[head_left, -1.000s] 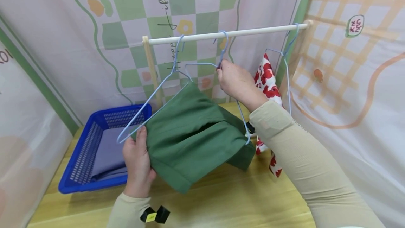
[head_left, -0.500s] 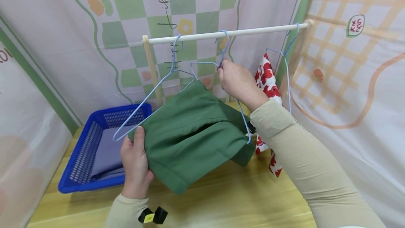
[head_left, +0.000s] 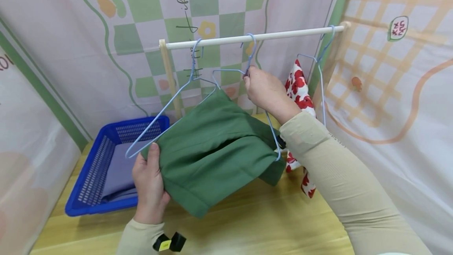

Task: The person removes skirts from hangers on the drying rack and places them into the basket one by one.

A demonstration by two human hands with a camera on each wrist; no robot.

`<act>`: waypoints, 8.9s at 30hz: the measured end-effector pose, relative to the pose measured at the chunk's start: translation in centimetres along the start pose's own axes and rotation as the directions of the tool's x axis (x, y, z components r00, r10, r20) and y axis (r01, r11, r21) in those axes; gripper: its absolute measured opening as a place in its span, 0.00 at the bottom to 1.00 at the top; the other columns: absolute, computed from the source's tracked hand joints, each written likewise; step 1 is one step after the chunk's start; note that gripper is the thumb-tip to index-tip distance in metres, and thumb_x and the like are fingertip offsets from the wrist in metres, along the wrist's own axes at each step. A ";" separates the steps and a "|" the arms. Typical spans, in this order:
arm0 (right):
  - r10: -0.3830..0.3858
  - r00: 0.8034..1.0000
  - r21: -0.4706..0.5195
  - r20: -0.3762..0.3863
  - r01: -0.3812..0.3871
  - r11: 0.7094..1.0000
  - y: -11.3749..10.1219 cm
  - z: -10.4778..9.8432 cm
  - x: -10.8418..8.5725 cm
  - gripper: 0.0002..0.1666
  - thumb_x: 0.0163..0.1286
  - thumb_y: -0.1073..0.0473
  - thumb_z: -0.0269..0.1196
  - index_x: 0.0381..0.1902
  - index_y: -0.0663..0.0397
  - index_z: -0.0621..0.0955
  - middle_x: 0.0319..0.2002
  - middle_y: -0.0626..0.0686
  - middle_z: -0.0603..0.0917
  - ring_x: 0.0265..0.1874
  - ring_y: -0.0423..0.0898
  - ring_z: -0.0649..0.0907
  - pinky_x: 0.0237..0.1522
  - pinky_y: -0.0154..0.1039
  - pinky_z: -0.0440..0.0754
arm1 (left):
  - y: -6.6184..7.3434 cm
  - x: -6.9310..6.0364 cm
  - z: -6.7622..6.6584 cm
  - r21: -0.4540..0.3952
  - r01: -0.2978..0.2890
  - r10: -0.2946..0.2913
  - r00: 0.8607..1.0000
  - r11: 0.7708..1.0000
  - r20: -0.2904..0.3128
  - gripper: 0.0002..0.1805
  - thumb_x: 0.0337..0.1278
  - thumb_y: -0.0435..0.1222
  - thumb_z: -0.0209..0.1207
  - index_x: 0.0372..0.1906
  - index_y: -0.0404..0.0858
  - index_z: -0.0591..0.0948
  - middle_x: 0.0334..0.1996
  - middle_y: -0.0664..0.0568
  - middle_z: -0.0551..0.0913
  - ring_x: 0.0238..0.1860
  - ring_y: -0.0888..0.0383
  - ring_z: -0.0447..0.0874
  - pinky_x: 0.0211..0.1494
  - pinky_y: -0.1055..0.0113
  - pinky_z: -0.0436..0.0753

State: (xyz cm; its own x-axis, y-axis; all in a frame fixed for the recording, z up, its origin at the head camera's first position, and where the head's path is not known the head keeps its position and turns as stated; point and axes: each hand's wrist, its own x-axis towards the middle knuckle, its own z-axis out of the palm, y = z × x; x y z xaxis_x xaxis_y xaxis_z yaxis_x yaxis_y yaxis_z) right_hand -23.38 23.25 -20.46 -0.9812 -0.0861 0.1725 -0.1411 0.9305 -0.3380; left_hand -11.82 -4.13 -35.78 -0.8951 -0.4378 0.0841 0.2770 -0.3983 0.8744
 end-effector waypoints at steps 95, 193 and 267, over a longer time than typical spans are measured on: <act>0.014 1.000 -0.020 -0.003 -0.014 1.000 0.2 -0.3 0.0 0.20 0.86 0.53 0.42 0.58 0.59 0.74 0.47 0.61 0.82 0.42 0.60 0.80 0.46 0.57 0.80 | 3.1 0.8 -4.5 -0.037 -0.077 0.074 0.996 0.996 -0.056 0.13 0.73 0.41 0.63 0.43 0.32 0.84 0.32 0.52 0.88 0.28 0.63 0.86 0.29 0.72 0.86; -0.016 1.000 -0.025 -0.020 0.015 1.000 0.6 -0.2 0.5 0.22 0.85 0.50 0.40 0.59 0.58 0.72 0.48 0.66 0.81 0.44 0.65 0.79 0.47 0.65 0.78 | 16.6 5.0 -2.5 0.322 -0.300 0.157 0.902 0.898 0.402 0.41 0.55 0.26 0.74 0.73 0.44 0.70 0.36 0.52 0.89 0.30 0.59 0.89 0.30 0.71 0.87; -0.040 0.999 -0.009 -0.026 0.040 0.999 1.0 0.1 0.7 0.25 0.86 0.49 0.40 0.61 0.61 0.74 0.44 0.63 0.81 0.40 0.61 0.79 0.42 0.58 0.78 | 17.5 5.1 -1.1 0.618 -0.785 0.290 0.583 -0.041 0.759 0.07 0.69 0.27 0.63 0.48 0.30 0.84 0.49 0.34 0.73 0.54 0.39 0.68 0.45 0.47 0.74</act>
State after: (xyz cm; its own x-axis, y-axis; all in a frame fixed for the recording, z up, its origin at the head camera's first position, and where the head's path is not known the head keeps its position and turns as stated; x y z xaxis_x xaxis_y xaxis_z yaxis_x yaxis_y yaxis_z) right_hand -24.25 24.13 -20.76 -0.9711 -0.1145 0.2095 -0.1791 0.9296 -0.3221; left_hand -11.14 -14.22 -20.54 -0.7064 0.2413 0.6654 0.4752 0.8584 0.1931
